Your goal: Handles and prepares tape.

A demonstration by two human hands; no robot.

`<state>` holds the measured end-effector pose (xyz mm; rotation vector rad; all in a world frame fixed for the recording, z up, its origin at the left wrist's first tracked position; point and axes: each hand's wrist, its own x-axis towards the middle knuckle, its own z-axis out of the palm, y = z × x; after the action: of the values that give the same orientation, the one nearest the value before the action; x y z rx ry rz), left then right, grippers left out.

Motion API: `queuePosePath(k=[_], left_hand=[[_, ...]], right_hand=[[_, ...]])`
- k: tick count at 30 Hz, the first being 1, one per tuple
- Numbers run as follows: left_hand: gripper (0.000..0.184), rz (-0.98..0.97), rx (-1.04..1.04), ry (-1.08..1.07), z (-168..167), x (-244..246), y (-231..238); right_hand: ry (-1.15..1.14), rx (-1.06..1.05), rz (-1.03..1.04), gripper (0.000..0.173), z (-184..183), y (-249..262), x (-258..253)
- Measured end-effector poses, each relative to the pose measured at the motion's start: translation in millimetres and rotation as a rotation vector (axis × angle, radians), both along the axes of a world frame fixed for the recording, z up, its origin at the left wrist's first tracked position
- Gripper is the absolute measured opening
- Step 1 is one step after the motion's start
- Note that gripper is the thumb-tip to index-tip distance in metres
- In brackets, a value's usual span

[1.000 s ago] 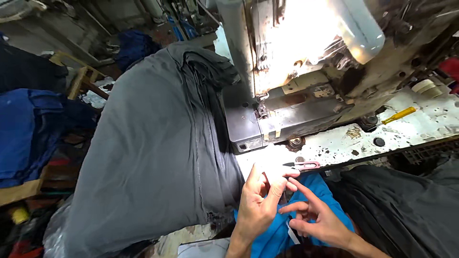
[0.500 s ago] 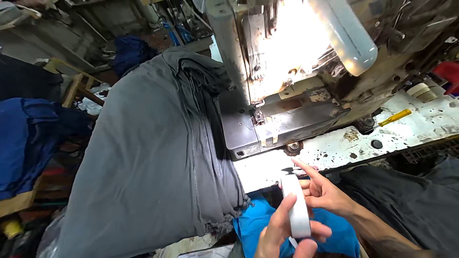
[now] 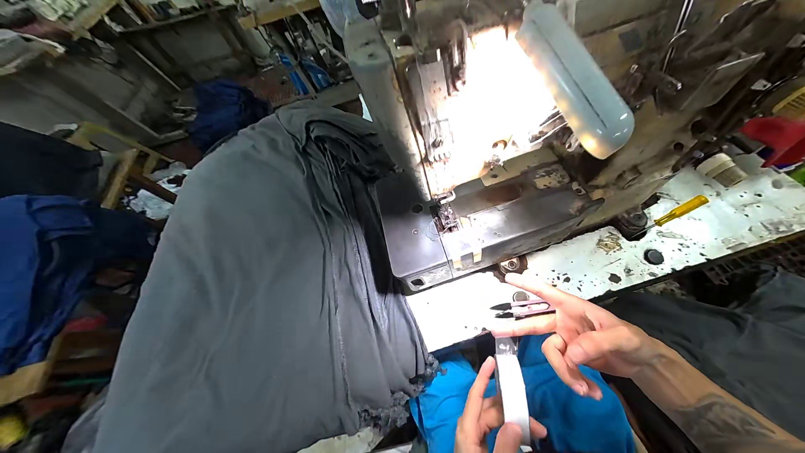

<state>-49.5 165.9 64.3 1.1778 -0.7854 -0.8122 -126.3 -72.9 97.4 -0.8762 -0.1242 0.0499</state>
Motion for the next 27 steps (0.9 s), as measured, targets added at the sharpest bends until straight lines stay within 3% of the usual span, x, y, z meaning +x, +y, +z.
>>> queuePosePath(k=[5,6,7,9,10,14,18,22,26,27], left_hand=[[0.108,-0.018,0.004,0.132,-17,27,-23],[0.105,0.012,-0.004,0.2,-13,32,-30],[0.088,0.045,-0.017,0.236,-6,38,-37],[0.03,0.099,-0.019,0.208,15,50,-52],[0.021,0.11,-0.018,0.169,27,55,-58],[0.046,0.069,0.003,-0.015,50,64,-74],[0.068,0.033,-0.097,0.101,52,74,-81],[0.02,-0.054,-0.055,0.062,65,65,-81],[0.013,-0.027,-0.043,-0.022,78,57,-76],[0.019,-0.052,-0.062,-0.023,79,56,-73]], right_hand=[[-0.031,-0.098,0.058,0.084,11,25,-15],[-0.03,-0.167,0.048,0.084,13,31,-18],[-0.031,-0.255,0.019,0.084,14,36,-22],[-0.052,-0.491,-0.13,0.083,8,49,-29],[-0.077,-0.597,-0.236,0.08,1,56,-30],[-0.118,-0.725,-0.601,0.067,-34,77,-29],[0.005,-0.654,-0.659,0.078,-62,94,-44],[0.16,-0.625,-0.601,0.084,-58,81,-39],[0.182,-0.57,-0.542,0.088,-50,61,-22],[0.19,-0.551,-0.537,0.09,-48,59,-19]])
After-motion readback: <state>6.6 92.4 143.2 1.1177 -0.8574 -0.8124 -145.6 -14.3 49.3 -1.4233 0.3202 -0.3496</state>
